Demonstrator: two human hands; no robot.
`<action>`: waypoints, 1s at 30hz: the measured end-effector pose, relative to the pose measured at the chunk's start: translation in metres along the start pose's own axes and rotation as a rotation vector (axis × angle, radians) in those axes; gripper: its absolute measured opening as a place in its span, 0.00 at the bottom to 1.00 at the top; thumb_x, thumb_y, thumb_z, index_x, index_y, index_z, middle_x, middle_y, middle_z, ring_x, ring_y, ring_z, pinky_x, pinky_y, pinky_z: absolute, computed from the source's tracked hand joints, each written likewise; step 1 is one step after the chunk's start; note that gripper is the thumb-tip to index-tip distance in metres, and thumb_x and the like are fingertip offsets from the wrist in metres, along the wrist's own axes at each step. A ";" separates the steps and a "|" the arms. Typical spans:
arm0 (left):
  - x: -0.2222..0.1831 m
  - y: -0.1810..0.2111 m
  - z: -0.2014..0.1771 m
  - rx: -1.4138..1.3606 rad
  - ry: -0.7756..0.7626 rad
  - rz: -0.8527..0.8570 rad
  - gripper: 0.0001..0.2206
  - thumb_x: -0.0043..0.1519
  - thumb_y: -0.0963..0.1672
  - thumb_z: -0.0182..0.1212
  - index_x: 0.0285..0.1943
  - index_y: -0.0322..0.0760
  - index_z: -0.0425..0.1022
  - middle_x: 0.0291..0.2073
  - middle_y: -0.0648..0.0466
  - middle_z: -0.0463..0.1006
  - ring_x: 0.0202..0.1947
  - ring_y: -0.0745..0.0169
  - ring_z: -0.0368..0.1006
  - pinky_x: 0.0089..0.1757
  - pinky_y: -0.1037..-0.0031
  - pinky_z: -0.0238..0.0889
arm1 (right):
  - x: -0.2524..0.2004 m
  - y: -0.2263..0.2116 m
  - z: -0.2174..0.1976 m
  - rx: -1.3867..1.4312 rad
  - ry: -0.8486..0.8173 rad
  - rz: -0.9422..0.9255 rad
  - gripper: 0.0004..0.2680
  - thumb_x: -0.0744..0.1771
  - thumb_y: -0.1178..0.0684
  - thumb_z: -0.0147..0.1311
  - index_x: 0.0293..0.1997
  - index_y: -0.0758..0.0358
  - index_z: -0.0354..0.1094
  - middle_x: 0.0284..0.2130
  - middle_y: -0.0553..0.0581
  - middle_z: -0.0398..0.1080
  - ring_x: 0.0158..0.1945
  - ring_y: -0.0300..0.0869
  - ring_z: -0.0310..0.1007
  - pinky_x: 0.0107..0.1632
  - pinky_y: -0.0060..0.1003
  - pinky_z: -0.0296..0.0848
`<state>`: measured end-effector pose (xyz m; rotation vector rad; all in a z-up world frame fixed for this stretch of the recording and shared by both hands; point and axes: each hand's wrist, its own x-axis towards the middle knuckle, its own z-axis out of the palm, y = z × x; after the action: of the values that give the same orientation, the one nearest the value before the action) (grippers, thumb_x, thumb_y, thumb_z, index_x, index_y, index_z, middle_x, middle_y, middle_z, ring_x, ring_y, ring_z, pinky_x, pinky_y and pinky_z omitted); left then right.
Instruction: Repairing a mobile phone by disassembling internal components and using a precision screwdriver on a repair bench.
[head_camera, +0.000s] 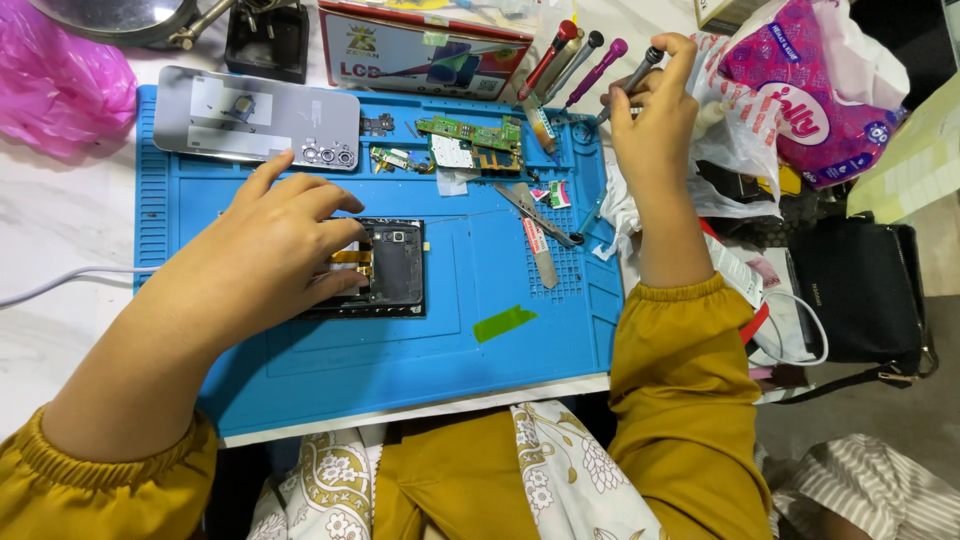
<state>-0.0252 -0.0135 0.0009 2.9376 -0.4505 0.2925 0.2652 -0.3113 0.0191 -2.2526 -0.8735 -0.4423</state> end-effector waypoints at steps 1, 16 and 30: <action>0.000 0.000 0.000 0.001 0.000 -0.001 0.16 0.56 0.55 0.65 0.45 0.46 0.80 0.50 0.52 0.78 0.51 0.45 0.73 0.66 0.43 0.51 | 0.000 -0.002 -0.001 0.001 0.000 -0.001 0.21 0.68 0.69 0.57 0.59 0.54 0.47 0.37 0.64 0.80 0.38 0.47 0.86 0.39 0.36 0.82; 0.009 0.017 -0.016 -0.077 0.398 -0.005 0.08 0.60 0.45 0.71 0.45 0.42 0.79 0.45 0.55 0.81 0.46 0.49 0.75 0.59 0.50 0.62 | -0.019 -0.081 -0.025 0.449 -0.037 -0.175 0.19 0.73 0.74 0.51 0.61 0.57 0.43 0.40 0.74 0.76 0.42 0.54 0.85 0.46 0.38 0.84; 0.017 0.040 -0.003 -0.200 0.582 -0.040 0.07 0.61 0.45 0.73 0.43 0.42 0.81 0.46 0.58 0.77 0.46 0.48 0.70 0.62 0.41 0.52 | -0.062 -0.200 -0.013 0.794 -0.266 -0.402 0.18 0.72 0.64 0.51 0.62 0.52 0.42 0.42 0.74 0.71 0.44 0.59 0.81 0.49 0.46 0.85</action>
<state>-0.0226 -0.0553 0.0125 2.4998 -0.3085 0.9914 0.0812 -0.2398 0.0894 -1.4183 -1.3576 0.0528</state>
